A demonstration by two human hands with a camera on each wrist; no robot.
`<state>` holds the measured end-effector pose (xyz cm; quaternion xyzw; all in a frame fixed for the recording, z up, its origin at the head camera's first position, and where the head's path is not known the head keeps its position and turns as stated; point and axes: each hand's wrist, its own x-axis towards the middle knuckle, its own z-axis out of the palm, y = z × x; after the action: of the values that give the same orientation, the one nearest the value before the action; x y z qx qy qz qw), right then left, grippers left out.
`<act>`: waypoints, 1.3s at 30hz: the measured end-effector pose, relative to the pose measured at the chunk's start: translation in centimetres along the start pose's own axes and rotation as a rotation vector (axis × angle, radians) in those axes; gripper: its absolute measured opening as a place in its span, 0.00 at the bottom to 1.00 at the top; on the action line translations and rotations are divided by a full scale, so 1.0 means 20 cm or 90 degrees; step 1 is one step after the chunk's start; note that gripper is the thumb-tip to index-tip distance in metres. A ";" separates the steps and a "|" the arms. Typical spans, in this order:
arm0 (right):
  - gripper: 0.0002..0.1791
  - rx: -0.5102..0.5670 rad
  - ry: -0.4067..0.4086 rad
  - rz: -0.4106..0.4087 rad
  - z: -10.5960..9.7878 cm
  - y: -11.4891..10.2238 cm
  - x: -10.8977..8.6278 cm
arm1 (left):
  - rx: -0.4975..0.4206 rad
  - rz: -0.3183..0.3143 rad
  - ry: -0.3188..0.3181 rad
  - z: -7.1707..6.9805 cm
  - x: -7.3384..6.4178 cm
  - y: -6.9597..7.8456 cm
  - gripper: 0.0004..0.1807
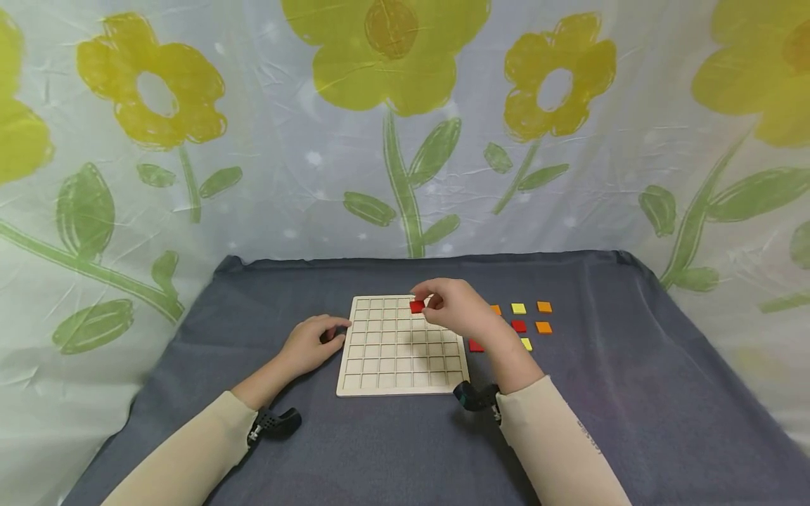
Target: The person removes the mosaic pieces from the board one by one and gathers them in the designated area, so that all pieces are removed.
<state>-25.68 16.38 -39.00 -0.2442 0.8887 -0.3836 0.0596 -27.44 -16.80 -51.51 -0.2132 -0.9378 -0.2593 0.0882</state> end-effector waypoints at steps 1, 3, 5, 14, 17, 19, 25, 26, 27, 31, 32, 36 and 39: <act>0.20 0.006 -0.003 0.010 -0.02 0.01 -0.01 | 0.001 0.000 0.000 0.00 0.00 0.00 0.16; 0.21 0.013 -0.006 0.027 -0.06 0.03 -0.02 | 0.003 0.001 0.001 0.01 0.00 -0.01 0.16; 0.21 0.016 -0.009 0.043 -0.09 0.06 -0.03 | 0.002 0.001 0.002 0.02 0.00 -0.01 0.16; 0.23 0.007 0.007 0.134 -0.25 0.16 -0.12 | 0.004 -0.001 0.002 0.03 -0.01 -0.02 0.16; 0.24 -0.013 0.008 0.167 -0.30 0.19 -0.15 | 0.003 -0.001 0.002 0.03 -0.02 -0.02 0.16; 0.25 -0.035 0.008 0.184 -0.33 0.20 -0.17 | 0.002 -0.003 0.001 0.02 -0.02 -0.01 0.16; 0.24 -0.055 0.009 0.234 -0.40 0.25 -0.21 | 0.000 -0.003 0.001 0.02 -0.01 -0.01 0.16; 0.24 -0.057 0.010 0.238 -0.41 0.25 -0.22 | 0.000 -0.003 0.001 0.02 -0.01 -0.01 0.16; 0.23 -0.057 0.011 0.241 -0.42 0.26 -0.23 | -0.001 -0.004 0.000 0.01 -0.01 0.00 0.16; 0.24 -0.056 0.010 0.251 -0.46 0.32 -0.28 | 0.000 -0.008 -0.004 0.01 -0.01 0.00 0.16; 0.25 -0.055 0.007 0.256 -0.47 0.33 -0.29 | 0.000 -0.008 -0.005 0.01 -0.01 0.00 0.16; 0.25 -0.042 -0.022 0.289 -0.51 0.41 -0.32 | -0.002 -0.007 -0.001 0.01 0.00 0.00 0.16; 0.25 -0.029 -0.044 0.320 -0.52 0.47 -0.34 | -0.004 -0.006 0.002 0.00 0.00 0.00 0.16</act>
<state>-26.51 31.99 -39.02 -0.0299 0.9274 -0.3279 0.1777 -27.38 -16.73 -51.51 -0.2088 -0.9378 -0.2631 0.0882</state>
